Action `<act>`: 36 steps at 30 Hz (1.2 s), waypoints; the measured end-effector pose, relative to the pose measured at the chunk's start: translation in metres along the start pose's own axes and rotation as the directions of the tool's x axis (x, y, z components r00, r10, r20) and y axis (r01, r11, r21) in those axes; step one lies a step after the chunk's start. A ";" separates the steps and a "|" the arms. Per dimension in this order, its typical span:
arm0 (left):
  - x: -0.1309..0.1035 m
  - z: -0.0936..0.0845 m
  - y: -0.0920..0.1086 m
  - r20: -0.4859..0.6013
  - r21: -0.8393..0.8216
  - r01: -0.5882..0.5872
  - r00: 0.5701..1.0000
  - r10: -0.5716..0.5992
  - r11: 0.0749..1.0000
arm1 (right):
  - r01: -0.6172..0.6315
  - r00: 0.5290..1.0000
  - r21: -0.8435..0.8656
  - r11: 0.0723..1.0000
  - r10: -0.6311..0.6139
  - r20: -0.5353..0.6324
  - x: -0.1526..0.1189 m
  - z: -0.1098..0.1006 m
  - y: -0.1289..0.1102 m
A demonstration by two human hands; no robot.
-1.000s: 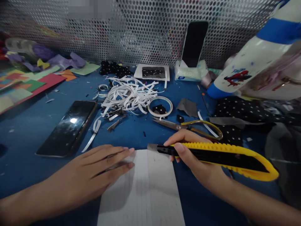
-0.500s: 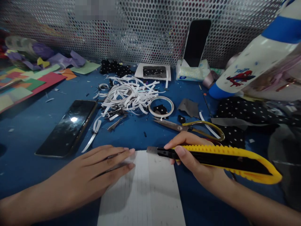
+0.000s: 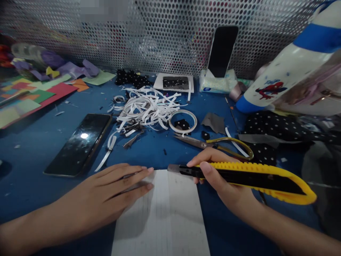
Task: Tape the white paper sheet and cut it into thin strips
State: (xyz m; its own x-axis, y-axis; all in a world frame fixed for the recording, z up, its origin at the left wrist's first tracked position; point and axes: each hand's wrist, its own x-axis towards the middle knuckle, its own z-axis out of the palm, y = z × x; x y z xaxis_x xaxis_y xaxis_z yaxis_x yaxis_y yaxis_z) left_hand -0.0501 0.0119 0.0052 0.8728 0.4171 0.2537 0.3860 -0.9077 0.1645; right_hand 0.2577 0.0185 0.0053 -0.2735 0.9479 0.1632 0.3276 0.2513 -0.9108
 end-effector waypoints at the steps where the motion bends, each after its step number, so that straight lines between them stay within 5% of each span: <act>1: 0.000 0.000 0.000 -0.002 -0.002 0.001 1.000 -0.001 1.000 | 0.001 1.000 0.004 1.000 -0.001 0.000 0.000 0.000 0.000; 36: 0.001 0.000 0.002 -0.002 0.042 -0.009 1.000 0.009 0.999 | 0.011 0.998 0.049 0.999 -0.014 0.066 0.002 -0.001 0.002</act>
State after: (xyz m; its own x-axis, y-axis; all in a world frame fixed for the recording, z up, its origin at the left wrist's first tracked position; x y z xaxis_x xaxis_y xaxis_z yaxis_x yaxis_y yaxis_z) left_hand -0.0489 0.0105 0.0059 0.8756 0.4087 0.2575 0.3901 -0.9126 0.1220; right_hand 0.2589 0.0215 0.0039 -0.3373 0.9292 0.1507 0.2798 0.2518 -0.9264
